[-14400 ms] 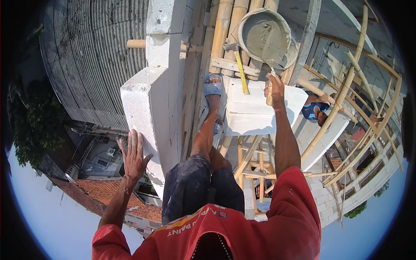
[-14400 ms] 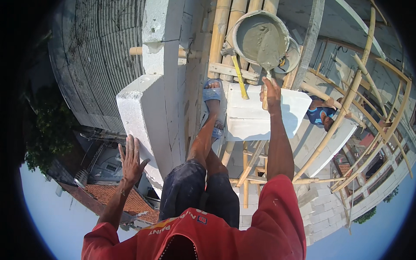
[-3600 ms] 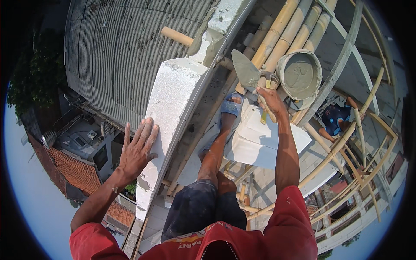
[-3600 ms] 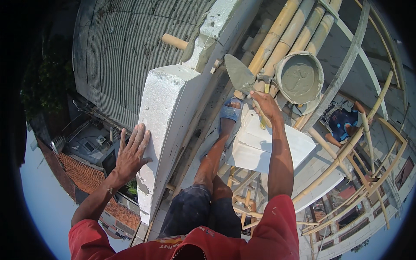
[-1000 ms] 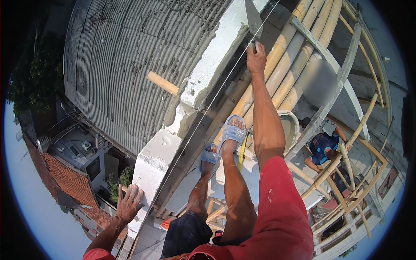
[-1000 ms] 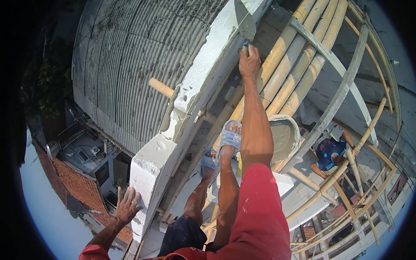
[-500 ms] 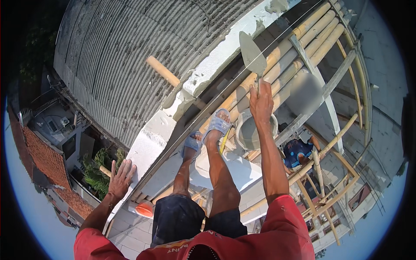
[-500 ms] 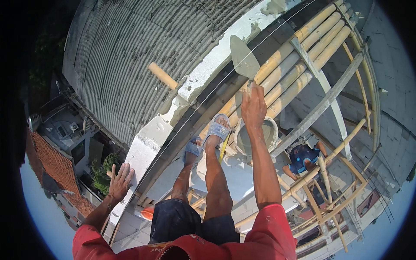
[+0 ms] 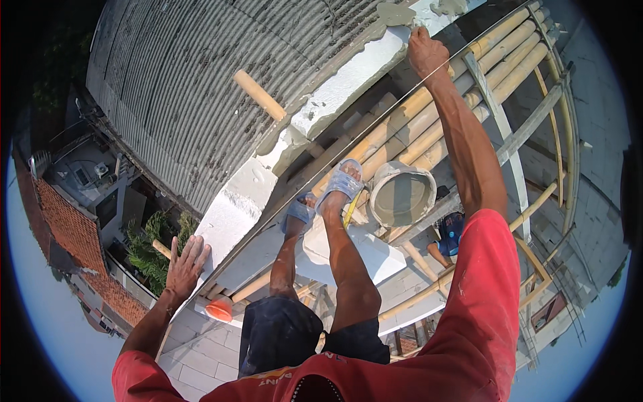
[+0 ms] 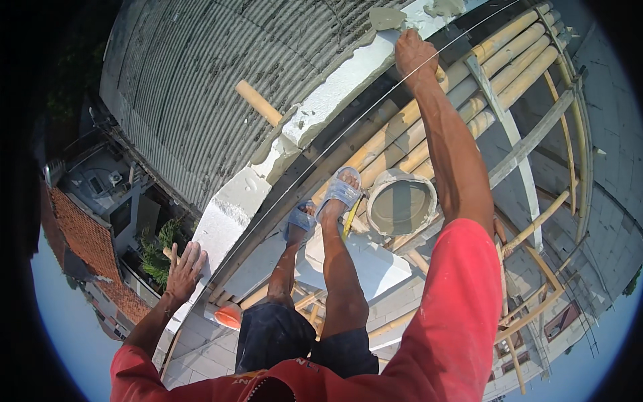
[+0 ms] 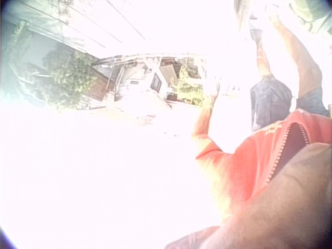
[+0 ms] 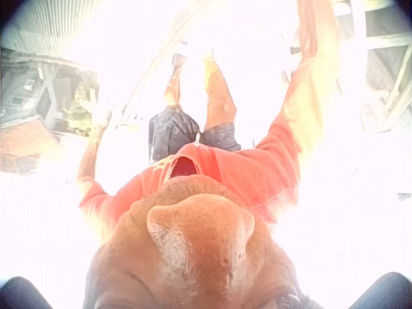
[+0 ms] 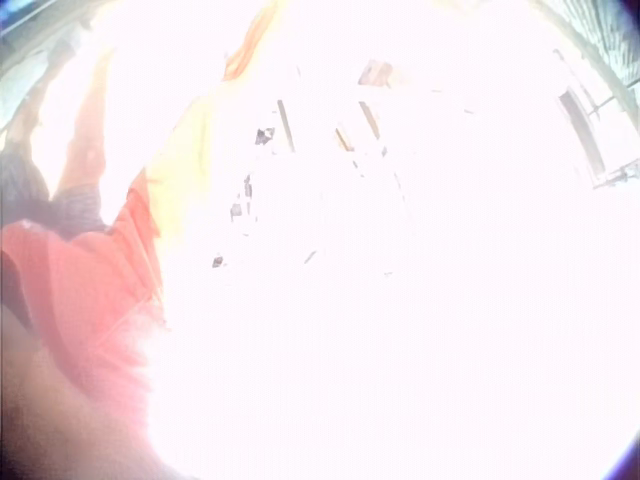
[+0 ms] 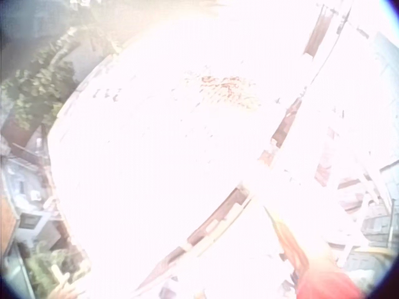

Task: The person builds a wall at a height by applying mortar with a trowel, placing a lightweight concrete block onto the mortar bed, and tapping the block with a hammer.

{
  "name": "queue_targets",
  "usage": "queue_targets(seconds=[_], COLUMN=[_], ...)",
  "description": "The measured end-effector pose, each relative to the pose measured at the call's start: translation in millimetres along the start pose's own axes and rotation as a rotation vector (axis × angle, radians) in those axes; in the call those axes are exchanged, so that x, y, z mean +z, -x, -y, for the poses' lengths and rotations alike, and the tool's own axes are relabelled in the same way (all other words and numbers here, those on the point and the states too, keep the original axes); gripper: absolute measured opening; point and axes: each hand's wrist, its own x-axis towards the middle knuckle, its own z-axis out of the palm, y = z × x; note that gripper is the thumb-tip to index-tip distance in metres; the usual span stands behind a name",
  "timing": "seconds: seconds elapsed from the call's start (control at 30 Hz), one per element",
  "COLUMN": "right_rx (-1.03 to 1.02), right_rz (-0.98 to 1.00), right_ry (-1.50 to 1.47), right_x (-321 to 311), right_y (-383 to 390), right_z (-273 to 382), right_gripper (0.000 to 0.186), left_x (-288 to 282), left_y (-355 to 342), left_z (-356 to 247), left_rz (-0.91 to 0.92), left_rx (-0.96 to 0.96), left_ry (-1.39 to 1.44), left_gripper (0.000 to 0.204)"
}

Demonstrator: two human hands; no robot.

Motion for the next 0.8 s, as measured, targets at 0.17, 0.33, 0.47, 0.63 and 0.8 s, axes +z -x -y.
queue_targets(seconds=[0.17,0.33,0.47,0.63,0.8], right_rx=[0.056,0.517,0.498,0.596,0.563], right_rz=[-0.286,0.530,0.905,1.087,0.861], right_ry=[-0.144,-1.612,-2.121,-2.050,-2.003], right_x=[-9,-86,-106,-89,-47], right_y=[14,56,57,25,-17], right_z=[-48,-66,-76,-66,-43], right_gripper=[0.023,0.039,0.043,0.037,0.029], left_x=[-7,-1,-5,-4,-1], left_y=[-1,10,2,3,6], left_z=[2,6,3,3,3], left_rz=[0.024,0.020,0.029,0.044,0.049], left_rx=[-0.024,-0.006,-0.026,-0.005,-0.018], left_ry=[0.120,0.055,0.174,0.110,0.165], left_gripper=[0.068,0.067,0.066,0.067,0.066])
